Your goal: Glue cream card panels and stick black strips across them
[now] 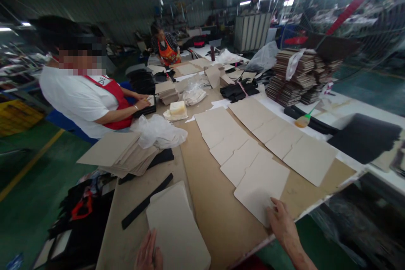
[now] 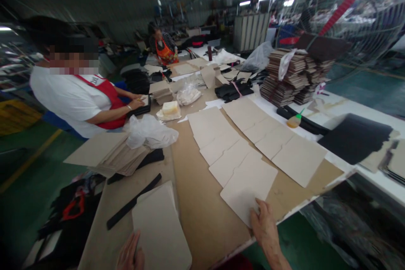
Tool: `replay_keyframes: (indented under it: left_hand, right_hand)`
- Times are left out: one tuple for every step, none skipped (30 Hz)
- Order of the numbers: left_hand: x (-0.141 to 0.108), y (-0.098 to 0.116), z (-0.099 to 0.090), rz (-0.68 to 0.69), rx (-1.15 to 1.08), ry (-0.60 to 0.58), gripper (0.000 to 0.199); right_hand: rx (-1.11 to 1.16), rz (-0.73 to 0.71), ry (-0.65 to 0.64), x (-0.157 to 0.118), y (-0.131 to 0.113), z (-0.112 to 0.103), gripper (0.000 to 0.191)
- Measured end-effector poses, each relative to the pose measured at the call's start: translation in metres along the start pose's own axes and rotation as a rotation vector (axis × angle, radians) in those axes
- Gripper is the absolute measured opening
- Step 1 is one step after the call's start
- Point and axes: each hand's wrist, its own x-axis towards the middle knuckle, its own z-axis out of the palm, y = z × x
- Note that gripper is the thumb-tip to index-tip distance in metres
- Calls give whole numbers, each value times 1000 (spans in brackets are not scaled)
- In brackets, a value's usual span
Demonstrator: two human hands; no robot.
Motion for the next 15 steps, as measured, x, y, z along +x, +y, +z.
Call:
replay_keyframes:
  left_hand:
    - [0,1,-1,-7,-1,-1,57]
    - [0,2,-2,-17,-2,-3,57]
    - [0,3,-3,-27,-4,-4,56]
    - [1,5,-4,-36,-5,-7,56]
    - [1,7,-6,-45,-5,-10,55]
    - [1,8,-7,-52,-3,-13,55]
    - [1,10,-8,-57,1,-18,54]
    - [1,11,-9,-58,7,-22,53]
    - [1,11,-10,-55,14,-23,52]
    - [0,12,-10,-51,23,-22,52]
    - [0,12,-10,-44,32,-24,51]
    - [-1,13,-10,-34,41,-26,51]
    - [-1,13,-10,-23,51,-29,51]
    - [-1,15,-10,-14,58,-32,51]
    - [-1,16,-10,-9,63,-38,52]
  right_hand:
    - [22,3,-13,-1,-6,3,52]
    - [45,-9,-42,-4,-15,8,49]
    - [68,-39,-96,-9,-27,15,45]
    - [90,-82,-167,-16,-41,24,41]
    - [110,-140,-262,-25,-56,36,37]
    - [122,-202,-367,-35,-72,50,35]
    - [118,-246,-432,-46,-88,64,33]
    - [111,-299,-479,-56,-103,79,35]
    - [103,-362,-520,-66,-117,93,37]
    - [92,-423,-559,-74,-129,106,40]
    - [72,-474,-587,-81,-139,118,43]
    - [43,-514,-606,-86,-147,129,45]
    - [4,-539,-612,-89,-154,137,46]
    - [-41,-552,-603,-92,-159,144,46]
    - [-81,-559,-582,-94,-163,150,44]
